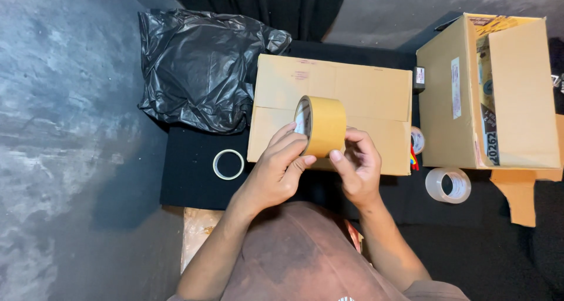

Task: Packing a black plastic bag into a cardboard box and sealing it with packing tape

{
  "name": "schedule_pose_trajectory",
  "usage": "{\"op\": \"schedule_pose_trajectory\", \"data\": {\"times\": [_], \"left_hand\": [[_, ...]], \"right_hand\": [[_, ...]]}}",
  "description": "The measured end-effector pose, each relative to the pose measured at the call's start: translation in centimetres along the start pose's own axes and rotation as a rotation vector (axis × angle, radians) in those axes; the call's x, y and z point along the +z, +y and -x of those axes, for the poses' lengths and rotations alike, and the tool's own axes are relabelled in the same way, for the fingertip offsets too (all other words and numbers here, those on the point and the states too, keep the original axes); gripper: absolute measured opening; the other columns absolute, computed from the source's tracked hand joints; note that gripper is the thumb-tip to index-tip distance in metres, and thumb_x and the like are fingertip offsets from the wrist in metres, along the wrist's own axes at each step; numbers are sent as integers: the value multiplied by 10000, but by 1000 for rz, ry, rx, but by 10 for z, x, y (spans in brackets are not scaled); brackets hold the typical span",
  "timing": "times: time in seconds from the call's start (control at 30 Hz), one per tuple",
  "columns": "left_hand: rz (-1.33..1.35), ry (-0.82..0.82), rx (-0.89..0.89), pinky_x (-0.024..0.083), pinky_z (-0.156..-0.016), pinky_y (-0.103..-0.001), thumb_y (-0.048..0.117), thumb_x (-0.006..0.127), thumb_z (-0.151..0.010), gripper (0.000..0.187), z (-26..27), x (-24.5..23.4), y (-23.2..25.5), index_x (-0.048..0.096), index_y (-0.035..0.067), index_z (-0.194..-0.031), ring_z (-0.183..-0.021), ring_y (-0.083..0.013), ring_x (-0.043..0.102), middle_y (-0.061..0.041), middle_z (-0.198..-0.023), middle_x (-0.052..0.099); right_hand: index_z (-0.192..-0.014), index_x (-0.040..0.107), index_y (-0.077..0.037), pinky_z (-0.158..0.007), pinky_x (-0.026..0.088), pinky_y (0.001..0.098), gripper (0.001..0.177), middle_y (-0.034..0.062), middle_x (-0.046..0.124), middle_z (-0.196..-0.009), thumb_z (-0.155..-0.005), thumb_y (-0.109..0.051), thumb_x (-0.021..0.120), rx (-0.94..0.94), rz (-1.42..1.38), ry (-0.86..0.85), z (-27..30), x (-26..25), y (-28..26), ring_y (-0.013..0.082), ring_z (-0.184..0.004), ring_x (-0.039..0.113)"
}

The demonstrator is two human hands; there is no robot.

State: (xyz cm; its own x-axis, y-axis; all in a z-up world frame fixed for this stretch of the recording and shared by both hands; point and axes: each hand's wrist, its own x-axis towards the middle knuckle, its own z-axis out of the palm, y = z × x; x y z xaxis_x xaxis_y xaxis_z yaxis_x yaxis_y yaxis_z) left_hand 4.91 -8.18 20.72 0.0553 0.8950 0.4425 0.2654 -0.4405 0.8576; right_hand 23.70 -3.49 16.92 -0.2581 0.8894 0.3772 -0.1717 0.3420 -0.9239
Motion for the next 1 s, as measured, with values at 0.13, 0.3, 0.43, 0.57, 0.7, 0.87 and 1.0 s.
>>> {"op": "schedule_pose_trajectory", "data": {"times": [0.13, 0.3, 0.43, 0.57, 0.7, 0.87, 1.0], "left_hand": [[-54, -51, -26, 394, -1120, -522, 186, 590, -1030, 144, 11, 2, -9, 662, 68, -988, -882, -322, 677, -74, -878, 634], [-47, -135, -55, 474, -996, -515, 179, 553, -1040, 166, 6, -3, 0, 657, 52, -1016, -863, -404, 666, -129, -860, 638], [-29, -150, -61, 506, -919, -520, 187, 604, -1008, 273, -2, -3, 18, 620, -1, -1205, -906, -465, 680, -224, -895, 672], [-72, -131, -113, 478, -969, -510, 174, 669, -962, 355, 5, 2, 7, 599, -9, -1259, -937, -447, 684, -236, -917, 684], [204, -18, -294, 533, -906, -430, 191, 668, -976, 302, 5, 3, 7, 670, 67, -1251, -969, -254, 726, -152, -922, 739], [453, -57, -414, 513, -682, -268, 224, 632, -1006, 207, -5, -12, 20, 740, 90, -1120, -725, -83, 560, 3, -717, 660], [550, -117, -456, 505, -674, -253, 208, 612, -1015, 239, -6, -9, 22, 722, 61, -1168, -722, -95, 568, -7, -743, 664]], "right_hand": [[-1071, 603, 50, -765, 550, 332, 209, 108, 624, -871, -969, -130, 637, 155, -119, 44, 10, -10, 18, 167, -836, 614], [-907, 582, -5, -634, 559, 376, 222, 119, 603, -738, -972, -215, 614, 432, -397, 154, 14, -7, 24, 198, -671, 615], [-904, 641, -24, -584, 534, 363, 210, 121, 633, -768, -980, -219, 639, 620, -525, 251, -26, 28, -37, 206, -652, 606], [-1027, 642, -53, -571, 434, 307, 288, 65, 656, -891, -1001, -335, 590, 923, -738, 301, -35, 35, -54, 199, -706, 579], [-674, 538, -65, -527, 446, 275, 422, 15, 420, -541, -1049, -254, 579, 655, -382, 253, -6, 10, -8, 124, -483, 443], [-1180, 513, -10, -858, 476, 364, 295, 143, 491, -1096, -979, -186, 639, 14, 294, -33, -5, -6, -20, 246, -1006, 525], [-1268, 678, 23, -916, 552, 399, 386, 163, 639, -1128, -899, 123, 616, -128, 493, -158, -13, -1, -31, 320, -1086, 664]]}}
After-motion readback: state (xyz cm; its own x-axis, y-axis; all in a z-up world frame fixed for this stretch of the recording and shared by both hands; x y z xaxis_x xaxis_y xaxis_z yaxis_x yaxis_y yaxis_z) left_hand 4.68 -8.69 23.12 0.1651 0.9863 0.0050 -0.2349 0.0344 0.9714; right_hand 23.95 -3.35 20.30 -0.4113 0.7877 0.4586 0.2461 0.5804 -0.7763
